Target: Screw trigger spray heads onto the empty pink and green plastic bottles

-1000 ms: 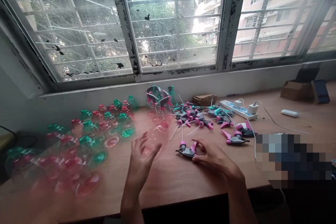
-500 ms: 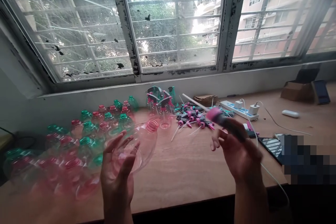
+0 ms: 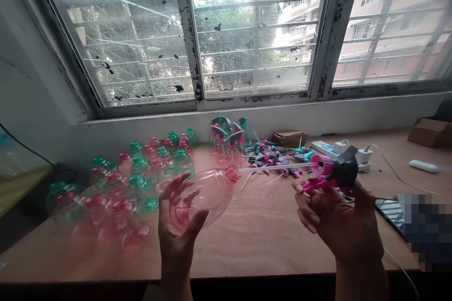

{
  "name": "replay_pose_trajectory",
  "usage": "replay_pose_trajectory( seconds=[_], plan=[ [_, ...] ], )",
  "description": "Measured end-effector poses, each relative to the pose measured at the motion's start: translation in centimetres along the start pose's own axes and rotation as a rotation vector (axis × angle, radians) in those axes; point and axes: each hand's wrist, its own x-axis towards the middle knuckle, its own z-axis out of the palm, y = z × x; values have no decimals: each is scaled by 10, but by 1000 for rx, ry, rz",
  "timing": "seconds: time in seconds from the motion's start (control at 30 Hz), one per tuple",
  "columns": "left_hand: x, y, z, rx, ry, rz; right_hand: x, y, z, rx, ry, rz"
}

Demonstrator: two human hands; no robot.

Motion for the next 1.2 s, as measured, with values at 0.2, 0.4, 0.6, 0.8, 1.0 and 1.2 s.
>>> replay_pose_trajectory(
  seconds=[0.2,0.4,0.6,0.8,1.0,1.2],
  plan=[
    [-1,-3,0,64,-125,24,7,13,8,-76,-117,86],
    [-1,0,3,98,-66,49,9,31,18,-270,-151,-1],
    [-3,3,5,169,-78,21,4,42,39,-291,-191,-23],
    [-6,10,4,172,-163,35,3,42,42,-380,-94,-62],
    [-5,1,-12,201,-271,-33,-4,38,42,-474,-96,-27],
    [0,-9,-32,312,-466,-361,2,38,45,-639,-51,-66]
  ],
)
